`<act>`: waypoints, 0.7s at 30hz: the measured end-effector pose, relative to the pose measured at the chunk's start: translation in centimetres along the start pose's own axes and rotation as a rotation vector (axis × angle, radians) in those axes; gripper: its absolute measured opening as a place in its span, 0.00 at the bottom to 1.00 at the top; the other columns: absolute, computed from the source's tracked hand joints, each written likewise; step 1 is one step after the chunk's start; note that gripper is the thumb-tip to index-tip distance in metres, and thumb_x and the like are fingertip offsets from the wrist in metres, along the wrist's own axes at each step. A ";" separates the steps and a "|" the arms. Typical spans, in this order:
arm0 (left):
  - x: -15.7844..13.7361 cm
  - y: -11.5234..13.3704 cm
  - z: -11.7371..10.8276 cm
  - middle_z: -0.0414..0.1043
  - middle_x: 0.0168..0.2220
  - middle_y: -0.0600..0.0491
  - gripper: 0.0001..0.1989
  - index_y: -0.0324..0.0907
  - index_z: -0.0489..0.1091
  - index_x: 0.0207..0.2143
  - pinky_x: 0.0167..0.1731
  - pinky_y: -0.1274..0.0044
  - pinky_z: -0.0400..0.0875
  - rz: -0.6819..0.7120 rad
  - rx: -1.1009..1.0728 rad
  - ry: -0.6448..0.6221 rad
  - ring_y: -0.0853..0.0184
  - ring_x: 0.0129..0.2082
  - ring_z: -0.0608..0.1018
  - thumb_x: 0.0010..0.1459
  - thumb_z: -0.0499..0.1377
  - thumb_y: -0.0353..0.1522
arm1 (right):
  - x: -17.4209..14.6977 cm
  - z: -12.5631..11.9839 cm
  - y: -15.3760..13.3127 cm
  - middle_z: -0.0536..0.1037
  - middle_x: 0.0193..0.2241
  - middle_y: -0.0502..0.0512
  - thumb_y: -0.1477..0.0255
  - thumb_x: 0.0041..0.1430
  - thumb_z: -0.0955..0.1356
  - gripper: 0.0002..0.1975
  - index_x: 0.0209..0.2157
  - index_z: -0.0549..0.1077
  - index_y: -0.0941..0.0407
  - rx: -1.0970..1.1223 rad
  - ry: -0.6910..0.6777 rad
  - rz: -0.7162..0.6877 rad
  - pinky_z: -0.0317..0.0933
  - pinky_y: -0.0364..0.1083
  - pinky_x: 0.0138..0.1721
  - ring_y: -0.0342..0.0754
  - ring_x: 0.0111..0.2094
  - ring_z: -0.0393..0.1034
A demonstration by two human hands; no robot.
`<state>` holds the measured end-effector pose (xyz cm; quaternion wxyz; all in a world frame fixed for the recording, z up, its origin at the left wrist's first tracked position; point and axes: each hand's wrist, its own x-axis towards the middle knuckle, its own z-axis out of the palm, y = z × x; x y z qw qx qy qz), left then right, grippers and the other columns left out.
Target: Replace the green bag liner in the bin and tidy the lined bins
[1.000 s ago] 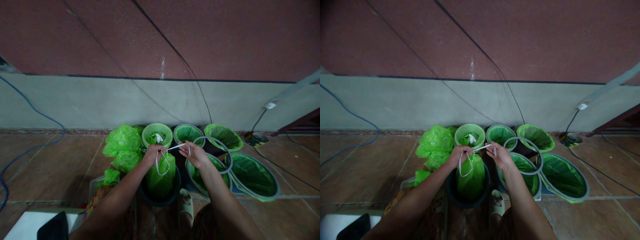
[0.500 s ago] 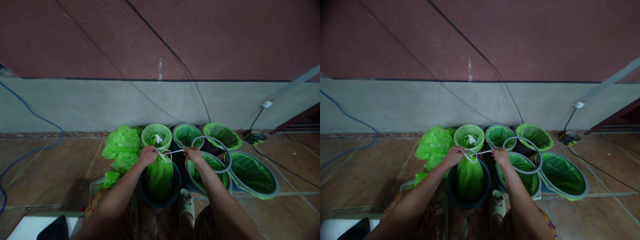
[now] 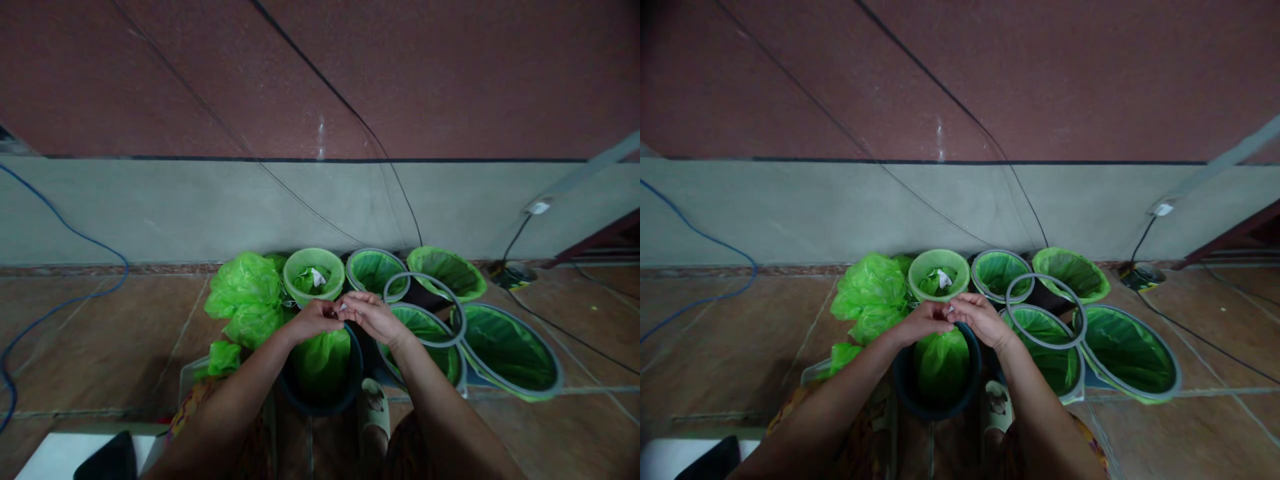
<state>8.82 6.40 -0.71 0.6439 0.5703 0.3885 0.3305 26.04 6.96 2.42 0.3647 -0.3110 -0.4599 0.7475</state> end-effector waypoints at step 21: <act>0.4 -1.8 0.1 0.75 0.23 0.52 0.07 0.38 0.73 0.31 0.21 0.80 0.68 -0.129 -0.089 0.427 0.70 0.21 0.75 0.48 0.62 0.33 | 1.1 -1.2 2.9 0.62 0.14 0.44 0.60 0.48 0.69 0.14 0.21 0.71 0.56 -0.573 0.182 0.057 0.47 0.41 0.19 0.39 0.16 0.52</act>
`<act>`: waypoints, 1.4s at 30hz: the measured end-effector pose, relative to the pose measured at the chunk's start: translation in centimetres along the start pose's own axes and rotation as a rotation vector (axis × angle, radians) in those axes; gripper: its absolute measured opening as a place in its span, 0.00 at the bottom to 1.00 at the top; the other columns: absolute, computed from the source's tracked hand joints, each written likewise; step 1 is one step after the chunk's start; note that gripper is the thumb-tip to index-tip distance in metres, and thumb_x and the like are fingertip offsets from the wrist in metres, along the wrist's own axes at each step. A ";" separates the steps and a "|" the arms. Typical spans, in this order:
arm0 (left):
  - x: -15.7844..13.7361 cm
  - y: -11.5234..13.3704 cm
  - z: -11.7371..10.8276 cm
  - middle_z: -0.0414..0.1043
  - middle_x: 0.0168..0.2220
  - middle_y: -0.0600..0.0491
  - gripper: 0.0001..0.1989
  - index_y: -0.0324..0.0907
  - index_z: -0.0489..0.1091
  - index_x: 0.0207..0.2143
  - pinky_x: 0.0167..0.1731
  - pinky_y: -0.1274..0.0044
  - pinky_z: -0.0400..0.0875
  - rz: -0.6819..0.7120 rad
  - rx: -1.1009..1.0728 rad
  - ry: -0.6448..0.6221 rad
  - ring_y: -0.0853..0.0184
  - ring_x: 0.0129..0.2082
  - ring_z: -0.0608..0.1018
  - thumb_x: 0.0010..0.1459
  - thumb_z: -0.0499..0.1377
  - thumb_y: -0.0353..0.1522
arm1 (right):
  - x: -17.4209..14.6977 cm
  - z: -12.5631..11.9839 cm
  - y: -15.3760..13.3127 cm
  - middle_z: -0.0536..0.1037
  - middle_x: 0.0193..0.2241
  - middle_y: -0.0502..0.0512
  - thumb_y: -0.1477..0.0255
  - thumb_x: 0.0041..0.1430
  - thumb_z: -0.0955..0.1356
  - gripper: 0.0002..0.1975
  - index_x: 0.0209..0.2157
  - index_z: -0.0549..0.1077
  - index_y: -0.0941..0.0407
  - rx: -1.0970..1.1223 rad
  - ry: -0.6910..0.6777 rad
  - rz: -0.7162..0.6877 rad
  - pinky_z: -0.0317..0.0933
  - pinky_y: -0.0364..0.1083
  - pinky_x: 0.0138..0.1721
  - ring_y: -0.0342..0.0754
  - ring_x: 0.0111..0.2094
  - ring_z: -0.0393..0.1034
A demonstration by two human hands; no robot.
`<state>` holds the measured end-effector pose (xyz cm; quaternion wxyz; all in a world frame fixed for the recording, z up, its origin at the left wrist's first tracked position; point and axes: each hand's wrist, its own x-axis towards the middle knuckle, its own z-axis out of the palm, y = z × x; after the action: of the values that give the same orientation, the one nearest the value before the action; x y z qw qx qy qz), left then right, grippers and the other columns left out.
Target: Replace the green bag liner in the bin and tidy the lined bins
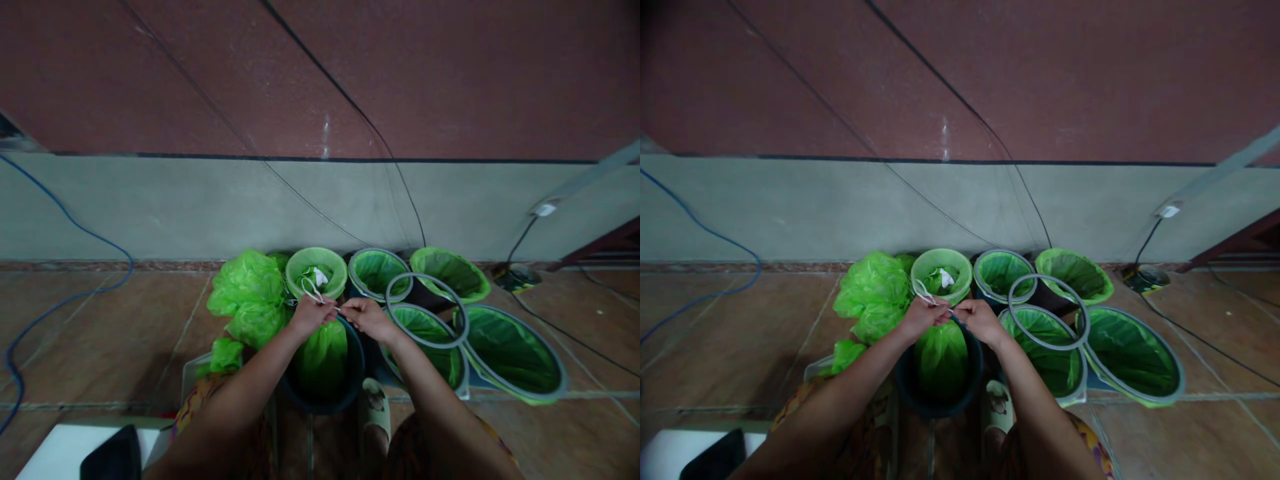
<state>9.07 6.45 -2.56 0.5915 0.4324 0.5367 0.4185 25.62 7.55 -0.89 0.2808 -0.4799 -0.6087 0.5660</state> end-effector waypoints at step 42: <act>-0.3 1.1 0.6 0.75 0.30 0.54 0.22 0.38 0.72 0.42 0.24 0.79 0.69 0.201 -0.182 -0.076 0.73 0.21 0.73 0.42 0.66 0.35 | 0.0 0.9 -0.7 0.72 0.20 0.49 0.64 0.47 0.71 0.12 0.23 0.73 0.59 0.359 0.073 0.092 0.52 0.39 0.21 0.38 0.19 0.59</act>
<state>9.61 6.43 -1.42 0.6034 0.4441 0.4277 0.5057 24.65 7.21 -0.41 0.3576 -0.4696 -0.4649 0.6599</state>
